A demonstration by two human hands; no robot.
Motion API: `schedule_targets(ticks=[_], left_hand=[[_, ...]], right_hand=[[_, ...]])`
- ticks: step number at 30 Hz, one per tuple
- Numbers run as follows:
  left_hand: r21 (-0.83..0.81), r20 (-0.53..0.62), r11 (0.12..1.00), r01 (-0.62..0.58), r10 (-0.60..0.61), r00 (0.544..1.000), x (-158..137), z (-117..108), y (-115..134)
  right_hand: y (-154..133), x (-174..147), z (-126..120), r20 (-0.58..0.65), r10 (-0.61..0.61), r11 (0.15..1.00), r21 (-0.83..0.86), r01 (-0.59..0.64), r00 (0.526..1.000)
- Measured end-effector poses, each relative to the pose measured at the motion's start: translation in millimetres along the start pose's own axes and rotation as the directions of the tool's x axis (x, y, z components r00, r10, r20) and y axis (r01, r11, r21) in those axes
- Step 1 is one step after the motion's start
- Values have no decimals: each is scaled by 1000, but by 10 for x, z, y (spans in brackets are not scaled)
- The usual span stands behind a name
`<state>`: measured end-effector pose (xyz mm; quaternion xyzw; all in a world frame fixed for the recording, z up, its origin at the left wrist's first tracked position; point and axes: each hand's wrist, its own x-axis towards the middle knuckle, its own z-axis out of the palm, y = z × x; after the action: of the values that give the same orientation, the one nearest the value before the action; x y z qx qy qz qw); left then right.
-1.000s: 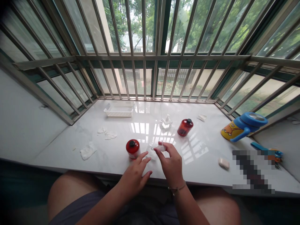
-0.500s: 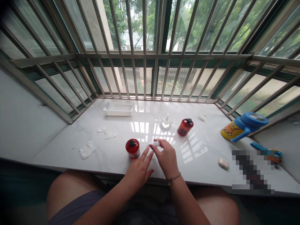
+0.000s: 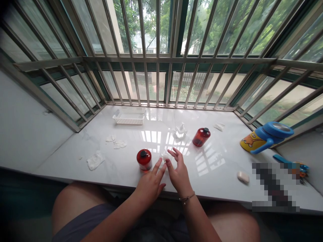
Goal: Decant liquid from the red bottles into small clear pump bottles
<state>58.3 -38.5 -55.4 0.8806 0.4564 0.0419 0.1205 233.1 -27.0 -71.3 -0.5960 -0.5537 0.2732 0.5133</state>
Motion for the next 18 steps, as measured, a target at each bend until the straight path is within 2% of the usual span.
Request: schedule_targets(ticks=[3, 11, 18], left_hand=[[19, 4, 1000, 8, -8, 1000, 2, 2, 7], [22, 3, 1000, -4, 4, 1000, -4, -12, 8], [35, 25, 999, 4, -5, 1000, -1, -23, 20]], right_hand=[[22, -102, 7, 4, 33, 998, 48, -33, 999], [77, -181, 40, -155, 72, 996, 54, -64, 985], [56, -197, 82, -58, -14, 1000, 12, 15, 998]])
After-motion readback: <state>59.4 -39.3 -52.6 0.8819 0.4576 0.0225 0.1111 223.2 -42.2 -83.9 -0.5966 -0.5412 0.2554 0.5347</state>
